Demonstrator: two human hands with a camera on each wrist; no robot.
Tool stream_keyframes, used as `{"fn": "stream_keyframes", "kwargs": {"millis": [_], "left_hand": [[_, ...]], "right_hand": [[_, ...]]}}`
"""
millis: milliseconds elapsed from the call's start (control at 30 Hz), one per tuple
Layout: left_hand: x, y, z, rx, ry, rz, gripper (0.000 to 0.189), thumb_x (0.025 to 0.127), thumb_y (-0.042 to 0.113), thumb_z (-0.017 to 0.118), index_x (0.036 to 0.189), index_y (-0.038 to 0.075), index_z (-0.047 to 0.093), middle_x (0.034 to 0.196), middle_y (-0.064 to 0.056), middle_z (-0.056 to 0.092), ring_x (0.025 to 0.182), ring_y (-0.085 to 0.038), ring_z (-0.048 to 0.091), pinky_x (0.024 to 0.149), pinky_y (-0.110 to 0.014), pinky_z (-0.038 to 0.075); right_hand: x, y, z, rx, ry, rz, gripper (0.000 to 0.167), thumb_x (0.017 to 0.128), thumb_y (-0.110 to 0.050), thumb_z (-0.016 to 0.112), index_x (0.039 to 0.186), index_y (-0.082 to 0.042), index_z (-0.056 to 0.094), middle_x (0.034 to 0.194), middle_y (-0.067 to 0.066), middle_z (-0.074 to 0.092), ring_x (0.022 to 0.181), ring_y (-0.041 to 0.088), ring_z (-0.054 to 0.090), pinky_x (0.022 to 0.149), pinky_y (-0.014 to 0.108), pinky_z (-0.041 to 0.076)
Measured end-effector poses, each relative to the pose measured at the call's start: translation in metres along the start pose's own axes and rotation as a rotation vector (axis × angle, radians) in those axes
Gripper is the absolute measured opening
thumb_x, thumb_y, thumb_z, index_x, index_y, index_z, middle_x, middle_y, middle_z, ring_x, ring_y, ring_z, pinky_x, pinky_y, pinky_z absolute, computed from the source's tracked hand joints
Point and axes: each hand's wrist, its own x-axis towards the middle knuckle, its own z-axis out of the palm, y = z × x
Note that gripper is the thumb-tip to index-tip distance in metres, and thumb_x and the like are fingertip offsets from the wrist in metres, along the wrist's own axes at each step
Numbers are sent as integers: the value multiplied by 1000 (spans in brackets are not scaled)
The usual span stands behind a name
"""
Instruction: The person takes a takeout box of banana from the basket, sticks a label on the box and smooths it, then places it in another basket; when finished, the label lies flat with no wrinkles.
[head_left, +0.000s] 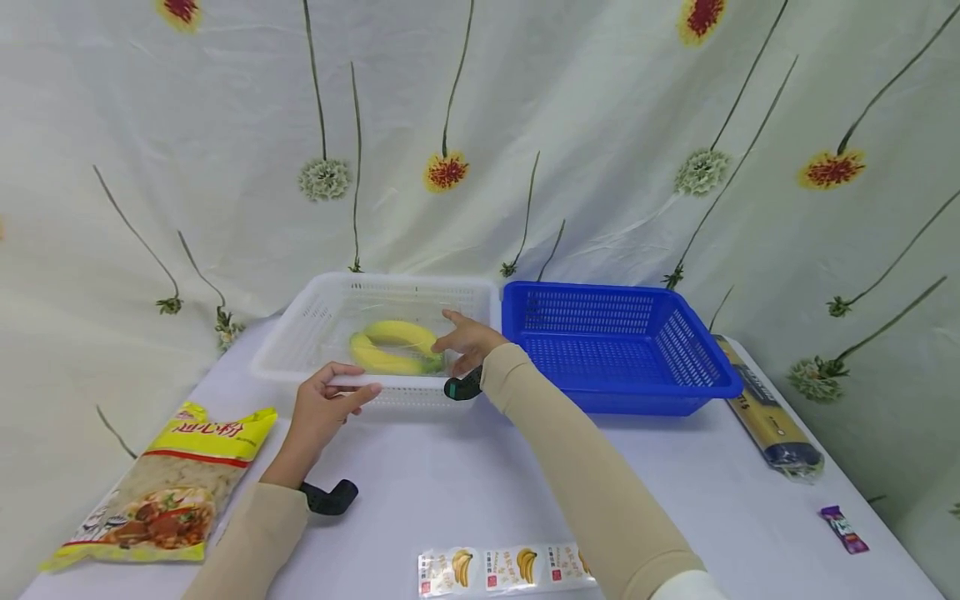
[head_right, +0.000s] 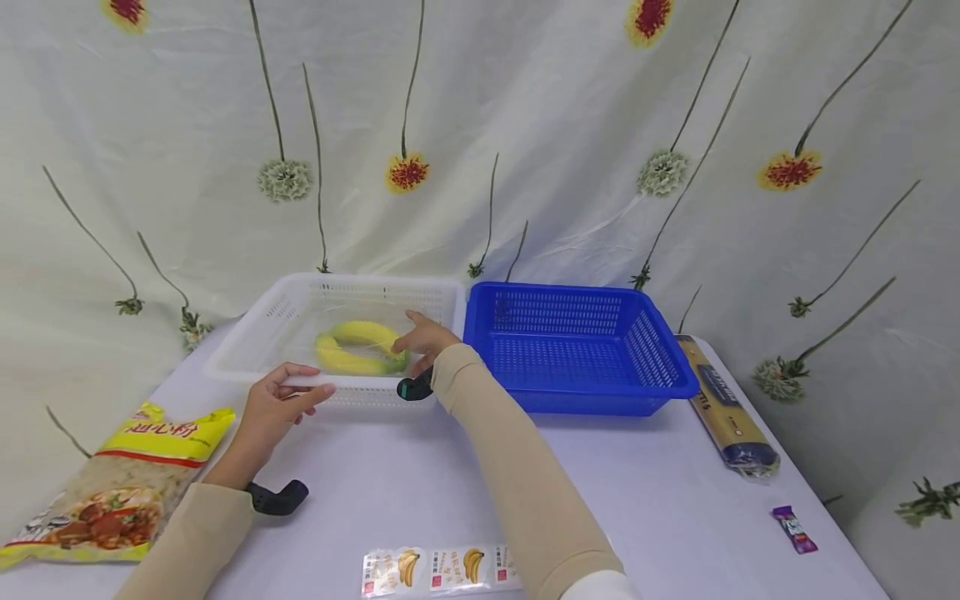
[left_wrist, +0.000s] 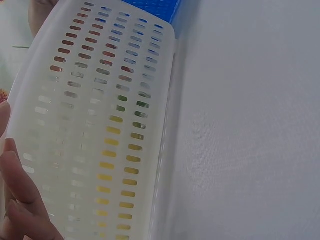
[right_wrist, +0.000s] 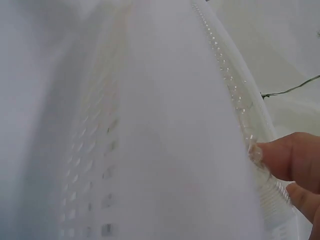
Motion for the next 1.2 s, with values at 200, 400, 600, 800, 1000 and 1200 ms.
{"fn": "stream_keyframes", "kwargs": {"millis": [200, 400, 600, 800, 1000, 1200], "left_hand": [[1, -1, 0, 10, -4, -9, 45, 95, 27, 87, 128, 6, 65, 88, 13, 74, 75, -12, 69, 64, -22, 49], [2, -1, 0, 25, -3, -9, 51, 96, 29, 86, 133, 3, 64, 90, 12, 75, 75, -10, 68, 65, -22, 49], [3, -4, -1, 11, -14, -5, 51, 96, 27, 86, 134, 2, 63, 88, 14, 75, 75, -12, 69, 63, -22, 49], [6, -5, -1, 10, -18, 2, 52, 96, 27, 86, 136, 2, 63, 88, 16, 75, 74, -11, 69, 63, -22, 49], [5, -5, -2, 19, -14, -7, 53, 96, 28, 87, 136, 3, 63, 89, 14, 76, 77, -15, 70, 63, -22, 49], [3, -3, -1, 23, -11, -8, 53, 96, 29, 87, 135, 3, 63, 89, 15, 75, 74, -11, 68, 63, -22, 48]], "right_hand": [[-4, 1, 3, 42, 17, -66, 89, 106, 1, 62, 176, -25, 15, 182, 8, 3, 66, 25, 58, 65, 33, 55], [-11, -6, -2, 7, 42, -147, 88, 105, 2, 63, 175, -24, 17, 178, 19, 19, 56, 21, 56, 77, 42, 62], [-23, -13, -11, -26, 91, -181, 87, 105, -1, 66, 174, -28, 21, 174, 19, 30, 52, 17, 51, 88, 50, 63], [-38, -16, -22, -46, 140, -219, 84, 106, -4, 66, 173, -29, 24, 160, 26, 47, 51, 14, 46, 91, 52, 62], [-58, -15, -33, -2, 154, -247, 83, 106, -4, 65, 173, -31, 25, 167, 27, 32, 83, 22, 56, 87, 45, 64], [-77, -9, -44, -6, 161, -276, 82, 105, -6, 65, 173, -30, 25, 172, 25, 22, 133, 42, 56, 90, 48, 63]]}}
